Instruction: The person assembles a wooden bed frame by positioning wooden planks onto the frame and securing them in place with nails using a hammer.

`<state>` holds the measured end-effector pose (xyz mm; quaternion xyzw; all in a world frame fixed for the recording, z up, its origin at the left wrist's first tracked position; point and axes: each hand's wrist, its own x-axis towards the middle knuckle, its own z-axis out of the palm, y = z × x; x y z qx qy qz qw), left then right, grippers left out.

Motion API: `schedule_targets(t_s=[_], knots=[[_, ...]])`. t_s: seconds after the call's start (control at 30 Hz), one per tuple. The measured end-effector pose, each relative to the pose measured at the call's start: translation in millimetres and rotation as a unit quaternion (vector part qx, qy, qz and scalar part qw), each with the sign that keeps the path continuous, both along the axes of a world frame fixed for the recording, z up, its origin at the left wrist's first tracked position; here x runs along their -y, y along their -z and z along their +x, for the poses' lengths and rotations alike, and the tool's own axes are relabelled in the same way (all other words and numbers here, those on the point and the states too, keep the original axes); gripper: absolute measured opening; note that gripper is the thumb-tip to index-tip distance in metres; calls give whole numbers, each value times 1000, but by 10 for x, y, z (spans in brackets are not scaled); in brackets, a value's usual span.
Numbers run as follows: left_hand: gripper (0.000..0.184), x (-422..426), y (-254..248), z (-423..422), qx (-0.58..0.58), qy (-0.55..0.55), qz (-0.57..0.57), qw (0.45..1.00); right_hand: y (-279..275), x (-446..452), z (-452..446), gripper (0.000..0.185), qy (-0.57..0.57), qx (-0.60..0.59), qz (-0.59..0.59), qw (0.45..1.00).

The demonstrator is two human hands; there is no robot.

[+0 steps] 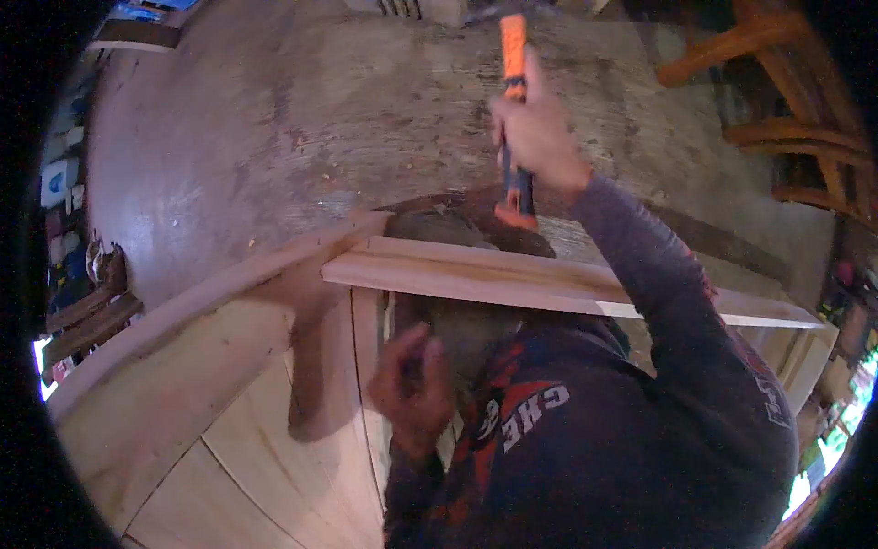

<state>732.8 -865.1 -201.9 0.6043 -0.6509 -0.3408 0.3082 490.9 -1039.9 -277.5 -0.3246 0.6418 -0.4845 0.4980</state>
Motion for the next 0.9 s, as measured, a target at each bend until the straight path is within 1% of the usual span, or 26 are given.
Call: schedule_targets(t_s=[0.03,0.07,0.13,0.17,0.2,0.23,0.27,0.3,0.33,0.37,0.4,0.43,0.47,0.5,0.53,0.57,0.6,0.63,0.67,0.7,0.73,0.77,0.8,0.83,0.87,0.9], knots=[[22,-112,36,-33,-20,-33,54,998,-81,-150,202,63,-45,21,52,997],[22,-161,146,-23,-17,-42,52,998,113,-271,230,63,-236,46,94,966],[24,-187,464,43,-25,40,16,999,121,-348,321,63,-417,67,123,898],[24,-211,562,153,-25,44,10,999,-1,-348,302,63,-406,82,158,896],[22,-327,618,320,12,3,62,998,-147,-328,291,64,-397,98,198,891],[21,-487,667,490,49,-41,117,991,-156,-253,145,70,-351,126,222,901],[20,-675,760,668,74,-59,132,987,-240,-174,17,67,-274,63,192,940],[20,-901,822,830,100,-76,149,981,-322,-108,-117,64,-194,1,161,968],[20,-1130,844,929,99,-77,151,981,-289,34,-408,59,-149,-1,110,983],[20,-1357,845,1011,115,-105,220,963,-224,200,-632,53,-106,-3,60,993],[21,-1506,845,1048,129,-135,287,939,-188,309,-662,53,-111,-3,60,992],[21,-1584,837,1063,128,-139,288,939,-168,396,-669,49,-11,-46,5,999],[22,-1634,852,1067,125,-136,308,933,-167,442,-657,44,92,-87,-55,990],[24,-1634,886,1035,120,-135,325,928,-176,398,-509,47,49,-156,-5,987],[24,-1517,919,947,120,-140,319,930,-24,271,-250,46,-4,-109,14,994],[25,-1307,917,826,93,-108,265,954,199,95,-33,45,-56,-58,37,996],[27,-1183,911,771,68,-74,210,972,403,-59,59,48,-263,-10,73,962],[27,-1152,909,797,73,-75,209,972,385,-121,102,50,-360,14,88,929],[28,-1085,948,840,54,-51,220,973,369,-182,145,51,-455,37,98,884],[30,-1033,980,880,32,-27,232,972,107,-147,142,56,-429,103,196,876],[30,-1107,932,955,31,-27,236,971,-56,-152,147,60,-398,172,298,850],[31,-1210,885,1044,29,-52,274,960,-67,-115,7,67,-347,284,266,853],[32,-1339,885,1113,25,-79,307,948,-3,-20,-137,67,-312,206,222,900],[32,-1606,993,1205,25,-84,309,947,78,56,-205,67,-273,131,178,936],[32,-1916,1239,1293,1,-81,279,957,126,154,-195,67,-276,131,178,935],[32,-1959,1230,1250,-23,-80,251,964,159,233,-180,67,-178,108,116,971]])
